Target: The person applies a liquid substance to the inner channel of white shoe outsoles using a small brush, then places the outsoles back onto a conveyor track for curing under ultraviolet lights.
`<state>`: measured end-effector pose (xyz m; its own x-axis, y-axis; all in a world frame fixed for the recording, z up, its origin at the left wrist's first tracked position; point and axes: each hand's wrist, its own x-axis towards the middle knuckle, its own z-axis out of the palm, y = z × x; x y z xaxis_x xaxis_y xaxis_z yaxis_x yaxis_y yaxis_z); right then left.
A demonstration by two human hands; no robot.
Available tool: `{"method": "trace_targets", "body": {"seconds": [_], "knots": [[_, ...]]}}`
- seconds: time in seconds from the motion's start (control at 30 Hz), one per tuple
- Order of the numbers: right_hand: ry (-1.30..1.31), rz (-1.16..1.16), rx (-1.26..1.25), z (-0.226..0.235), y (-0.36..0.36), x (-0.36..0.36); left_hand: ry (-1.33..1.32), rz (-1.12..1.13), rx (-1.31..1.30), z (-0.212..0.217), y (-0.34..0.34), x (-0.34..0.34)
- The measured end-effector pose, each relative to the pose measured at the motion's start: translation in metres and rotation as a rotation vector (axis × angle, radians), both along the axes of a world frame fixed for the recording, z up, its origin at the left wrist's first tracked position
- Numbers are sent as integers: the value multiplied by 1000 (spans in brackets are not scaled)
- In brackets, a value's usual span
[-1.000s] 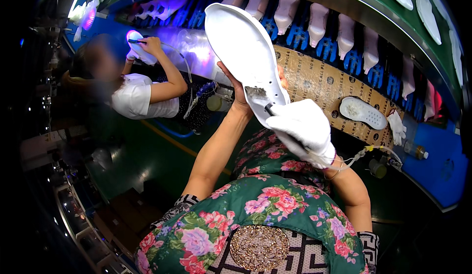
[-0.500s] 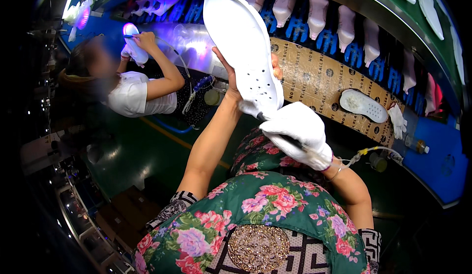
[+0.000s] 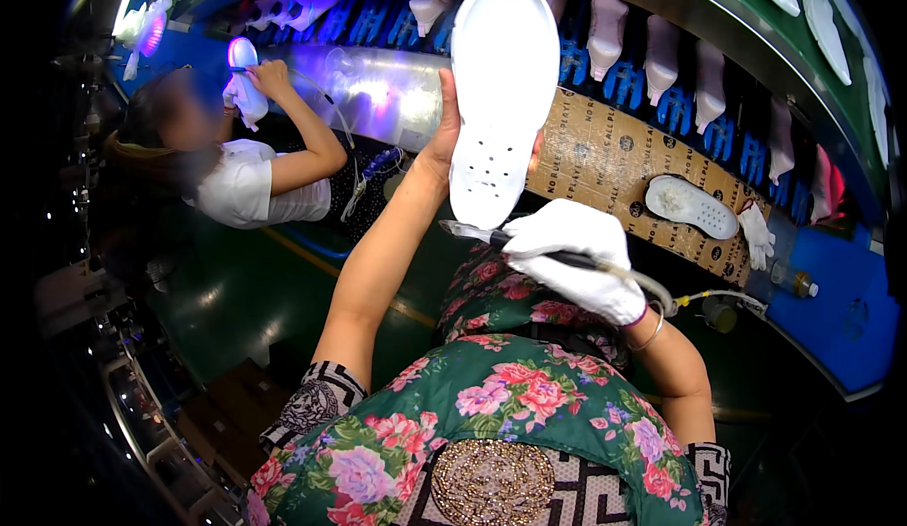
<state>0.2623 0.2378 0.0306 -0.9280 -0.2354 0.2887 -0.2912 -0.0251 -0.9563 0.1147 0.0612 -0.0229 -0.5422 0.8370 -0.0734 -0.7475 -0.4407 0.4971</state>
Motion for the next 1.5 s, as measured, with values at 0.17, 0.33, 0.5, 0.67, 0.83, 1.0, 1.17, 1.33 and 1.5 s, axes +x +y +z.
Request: {"method": "trace_targets", "body": {"seconds": [0.17,0.33,0.5,0.67,0.83,1.0,1.17,1.33,1.5], "knots": [[279,-149,213,-3,2,-6,-137,-25,-105,0,0,-1],[406,-50,296,-14,-9,1,-199,-113,-231,5,2,-9],[138,-33,155,-2,-1,-1,-29,-321,-308,3,3,-7],[352,-33,248,-9,-8,1,67,-402,-480,15,12,-13],[247,-66,186,-4,-2,0,152,-426,-643,17,12,-11],[465,-7,359,-10,-7,0,359,-483,-857,21,17,-18],[329,16,369,-6,5,-10,579,-584,-1023,20,21,-24],[8,124,95,3,-2,-6,387,-442,-819,14,0,-24],[-291,-316,-119,-1,10,-14,14,46,-106,-68,-13,-13]]}}
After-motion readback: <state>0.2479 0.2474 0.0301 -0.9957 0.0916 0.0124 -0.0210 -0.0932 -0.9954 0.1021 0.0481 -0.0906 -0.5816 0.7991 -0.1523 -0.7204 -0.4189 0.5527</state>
